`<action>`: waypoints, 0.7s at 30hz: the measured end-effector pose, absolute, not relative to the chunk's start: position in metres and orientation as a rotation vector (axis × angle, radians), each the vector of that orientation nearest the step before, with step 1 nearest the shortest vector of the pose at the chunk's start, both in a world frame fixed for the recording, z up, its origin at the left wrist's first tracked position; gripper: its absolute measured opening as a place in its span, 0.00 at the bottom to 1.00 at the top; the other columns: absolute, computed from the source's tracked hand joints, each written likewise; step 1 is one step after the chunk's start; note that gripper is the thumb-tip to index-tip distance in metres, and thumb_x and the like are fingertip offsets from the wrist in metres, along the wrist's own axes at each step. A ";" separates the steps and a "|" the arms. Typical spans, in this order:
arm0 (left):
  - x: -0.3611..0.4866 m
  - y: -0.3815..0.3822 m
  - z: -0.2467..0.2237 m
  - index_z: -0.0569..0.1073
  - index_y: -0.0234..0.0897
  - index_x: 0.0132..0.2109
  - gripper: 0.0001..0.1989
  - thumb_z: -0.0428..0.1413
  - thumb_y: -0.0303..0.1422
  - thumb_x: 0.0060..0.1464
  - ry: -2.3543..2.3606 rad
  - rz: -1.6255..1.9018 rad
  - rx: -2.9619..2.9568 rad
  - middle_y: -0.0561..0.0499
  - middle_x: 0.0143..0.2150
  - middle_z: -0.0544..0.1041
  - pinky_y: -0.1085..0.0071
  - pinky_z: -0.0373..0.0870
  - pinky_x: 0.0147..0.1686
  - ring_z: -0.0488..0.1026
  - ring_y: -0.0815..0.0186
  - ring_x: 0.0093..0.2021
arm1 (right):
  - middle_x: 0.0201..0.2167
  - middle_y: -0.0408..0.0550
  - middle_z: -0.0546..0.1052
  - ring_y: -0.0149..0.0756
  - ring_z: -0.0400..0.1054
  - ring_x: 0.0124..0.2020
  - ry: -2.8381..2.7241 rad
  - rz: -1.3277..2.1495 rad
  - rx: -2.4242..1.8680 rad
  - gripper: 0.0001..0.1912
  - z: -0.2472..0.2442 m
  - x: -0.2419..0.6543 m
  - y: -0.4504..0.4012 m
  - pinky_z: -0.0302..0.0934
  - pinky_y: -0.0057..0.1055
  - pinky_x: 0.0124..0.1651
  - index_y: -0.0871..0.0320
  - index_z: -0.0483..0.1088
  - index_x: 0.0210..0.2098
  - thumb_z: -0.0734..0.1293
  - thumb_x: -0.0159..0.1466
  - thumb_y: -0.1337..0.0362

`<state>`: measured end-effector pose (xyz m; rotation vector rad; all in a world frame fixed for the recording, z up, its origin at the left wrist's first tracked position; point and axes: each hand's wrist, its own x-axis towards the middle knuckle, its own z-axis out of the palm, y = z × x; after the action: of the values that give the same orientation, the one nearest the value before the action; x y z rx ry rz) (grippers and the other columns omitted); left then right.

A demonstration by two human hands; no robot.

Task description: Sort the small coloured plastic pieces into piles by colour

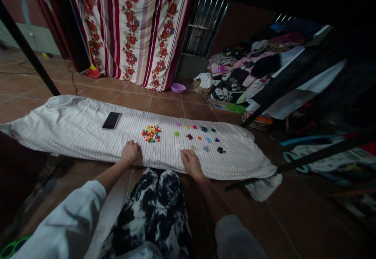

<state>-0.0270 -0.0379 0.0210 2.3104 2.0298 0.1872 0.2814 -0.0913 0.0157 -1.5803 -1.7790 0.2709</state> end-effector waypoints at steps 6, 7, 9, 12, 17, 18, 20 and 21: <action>-0.025 -0.009 0.001 0.74 0.29 0.42 0.16 0.42 0.27 0.57 2.137 0.452 2.272 0.36 0.45 0.74 0.61 0.66 0.52 0.70 0.55 0.50 | 0.39 0.51 0.77 0.35 0.71 0.39 -1.894 0.416 -1.547 0.15 0.015 0.245 -0.052 0.66 0.32 0.47 0.58 0.76 0.44 0.60 0.64 0.68; -0.023 -0.005 -0.002 0.73 0.29 0.42 0.16 0.42 0.27 0.57 2.147 0.488 2.271 0.35 0.48 0.73 0.61 0.65 0.53 0.69 0.55 0.53 | 0.40 0.51 0.76 0.35 0.71 0.39 -1.908 0.431 -1.549 0.15 0.014 0.240 -0.045 0.66 0.32 0.47 0.57 0.76 0.45 0.60 0.64 0.69; -0.020 0.003 -0.007 0.72 0.27 0.44 0.16 0.42 0.27 0.57 2.170 0.551 2.267 0.32 0.54 0.71 0.58 0.63 0.57 0.66 0.52 0.59 | 0.41 0.51 0.76 0.35 0.71 0.40 -1.939 0.449 -1.564 0.15 0.011 0.232 -0.031 0.66 0.32 0.47 0.57 0.75 0.45 0.61 0.64 0.69; -0.017 0.011 -0.014 0.71 0.26 0.46 0.16 0.42 0.27 0.57 2.208 0.624 2.253 0.28 0.60 0.66 0.51 0.60 0.60 0.58 0.46 0.66 | 0.41 0.51 0.76 0.35 0.71 0.41 -1.971 0.458 -1.602 0.15 0.006 0.226 -0.009 0.66 0.32 0.49 0.58 0.75 0.46 0.61 0.63 0.70; -0.016 0.011 -0.021 0.70 0.25 0.49 0.17 0.43 0.29 0.58 2.204 0.656 2.264 0.29 0.58 0.68 0.51 0.56 0.63 0.61 0.46 0.64 | 0.42 0.52 0.77 0.36 0.70 0.43 -1.990 0.443 -1.635 0.17 -0.002 0.220 0.027 0.64 0.32 0.51 0.57 0.76 0.47 0.60 0.63 0.72; -0.015 0.011 -0.022 0.70 0.25 0.49 0.17 0.43 0.29 0.58 2.210 0.659 2.263 0.29 0.59 0.68 0.51 0.56 0.63 0.61 0.46 0.64 | 0.42 0.52 0.77 0.36 0.70 0.44 -1.999 0.446 -1.626 0.17 -0.003 0.218 0.034 0.64 0.32 0.52 0.57 0.76 0.47 0.60 0.63 0.72; -0.014 0.009 -0.021 0.70 0.26 0.50 0.17 0.44 0.29 0.58 2.227 0.667 2.259 0.30 0.59 0.68 0.52 0.56 0.63 0.61 0.46 0.64 | 0.42 0.52 0.76 0.36 0.70 0.45 -2.018 0.467 -1.608 0.17 -0.004 0.214 0.047 0.63 0.32 0.52 0.57 0.76 0.47 0.60 0.64 0.72; -0.014 0.009 -0.021 0.70 0.27 0.50 0.17 0.44 0.29 0.58 2.235 0.671 2.256 0.30 0.59 0.68 0.52 0.56 0.63 0.62 0.47 0.64 | 0.42 0.52 0.76 0.36 0.70 0.44 -2.027 0.482 -1.604 0.17 -0.004 0.211 0.052 0.63 0.32 0.52 0.57 0.76 0.46 0.60 0.64 0.72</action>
<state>-0.0135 0.0090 -0.0208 2.2557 2.2355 0.6712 0.2113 0.0522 -0.0041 -1.6036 -2.0273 0.4816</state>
